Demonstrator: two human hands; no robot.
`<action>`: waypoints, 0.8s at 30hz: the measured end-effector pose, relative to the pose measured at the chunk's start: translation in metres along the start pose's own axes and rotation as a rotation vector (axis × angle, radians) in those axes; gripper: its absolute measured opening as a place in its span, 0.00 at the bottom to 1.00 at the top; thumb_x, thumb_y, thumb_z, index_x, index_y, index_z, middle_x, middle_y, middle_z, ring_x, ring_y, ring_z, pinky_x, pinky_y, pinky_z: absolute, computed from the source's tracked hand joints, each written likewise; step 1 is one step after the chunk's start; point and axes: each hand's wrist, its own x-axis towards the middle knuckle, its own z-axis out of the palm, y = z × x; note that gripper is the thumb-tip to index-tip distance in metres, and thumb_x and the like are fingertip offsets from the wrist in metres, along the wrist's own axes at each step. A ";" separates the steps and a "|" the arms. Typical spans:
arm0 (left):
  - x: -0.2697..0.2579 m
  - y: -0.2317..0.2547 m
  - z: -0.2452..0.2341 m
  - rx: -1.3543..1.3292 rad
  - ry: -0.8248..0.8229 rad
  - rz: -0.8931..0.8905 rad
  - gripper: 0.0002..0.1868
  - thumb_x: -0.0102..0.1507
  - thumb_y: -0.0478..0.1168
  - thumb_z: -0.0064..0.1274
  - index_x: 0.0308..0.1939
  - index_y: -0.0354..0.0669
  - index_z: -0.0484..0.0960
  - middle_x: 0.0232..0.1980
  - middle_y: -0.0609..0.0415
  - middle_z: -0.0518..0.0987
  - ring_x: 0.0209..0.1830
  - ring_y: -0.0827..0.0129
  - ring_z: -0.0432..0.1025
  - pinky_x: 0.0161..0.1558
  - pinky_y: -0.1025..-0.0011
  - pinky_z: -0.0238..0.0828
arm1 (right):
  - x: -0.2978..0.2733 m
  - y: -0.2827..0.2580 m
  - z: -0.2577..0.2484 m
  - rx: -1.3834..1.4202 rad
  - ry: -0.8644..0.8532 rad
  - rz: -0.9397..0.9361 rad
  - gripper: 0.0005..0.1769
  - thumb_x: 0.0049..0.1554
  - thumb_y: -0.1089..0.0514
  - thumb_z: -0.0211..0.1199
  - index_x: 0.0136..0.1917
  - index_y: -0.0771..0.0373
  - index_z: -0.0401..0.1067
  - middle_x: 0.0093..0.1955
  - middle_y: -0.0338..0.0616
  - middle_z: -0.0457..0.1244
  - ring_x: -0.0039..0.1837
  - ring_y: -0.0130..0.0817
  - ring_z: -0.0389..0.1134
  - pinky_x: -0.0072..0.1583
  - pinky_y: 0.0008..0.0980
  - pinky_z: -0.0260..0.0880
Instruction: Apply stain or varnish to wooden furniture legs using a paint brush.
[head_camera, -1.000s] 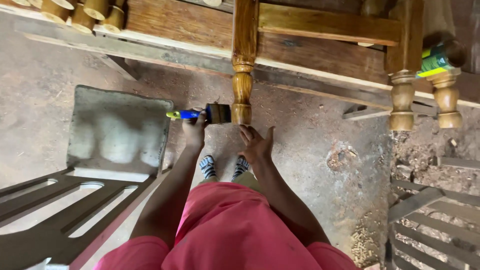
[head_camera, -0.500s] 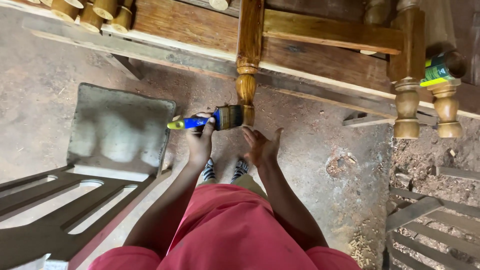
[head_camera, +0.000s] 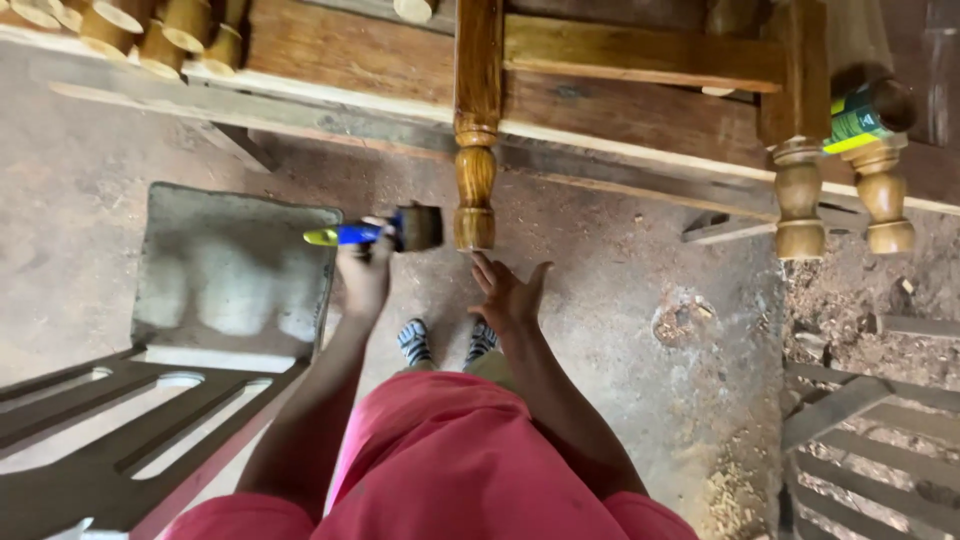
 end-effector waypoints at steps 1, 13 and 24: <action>0.000 0.013 0.010 0.026 -0.028 0.012 0.05 0.64 0.30 0.63 0.40 0.41 0.83 0.35 0.52 0.83 0.36 0.73 0.75 0.44 0.67 0.76 | -0.005 -0.001 0.008 0.004 0.003 0.013 0.53 0.55 0.11 0.32 0.67 0.57 0.61 0.85 0.46 0.46 0.88 0.45 0.31 0.70 0.83 0.11; 0.017 -0.016 -0.001 0.222 -0.081 -0.065 0.06 0.60 0.30 0.62 0.41 0.40 0.86 0.36 0.43 0.84 0.40 0.61 0.79 0.44 0.57 0.76 | 0.003 0.008 -0.005 0.029 0.038 -0.025 0.59 0.56 0.12 0.29 0.76 0.61 0.53 0.85 0.49 0.46 0.88 0.46 0.30 0.70 0.79 0.06; 0.020 -0.012 0.011 0.057 -0.115 -0.047 0.05 0.61 0.32 0.66 0.40 0.39 0.85 0.36 0.53 0.84 0.38 0.73 0.74 0.43 0.66 0.77 | -0.006 0.011 0.005 0.020 0.030 -0.036 0.59 0.58 0.14 0.28 0.82 0.62 0.42 0.85 0.48 0.44 0.88 0.44 0.27 0.69 0.80 0.05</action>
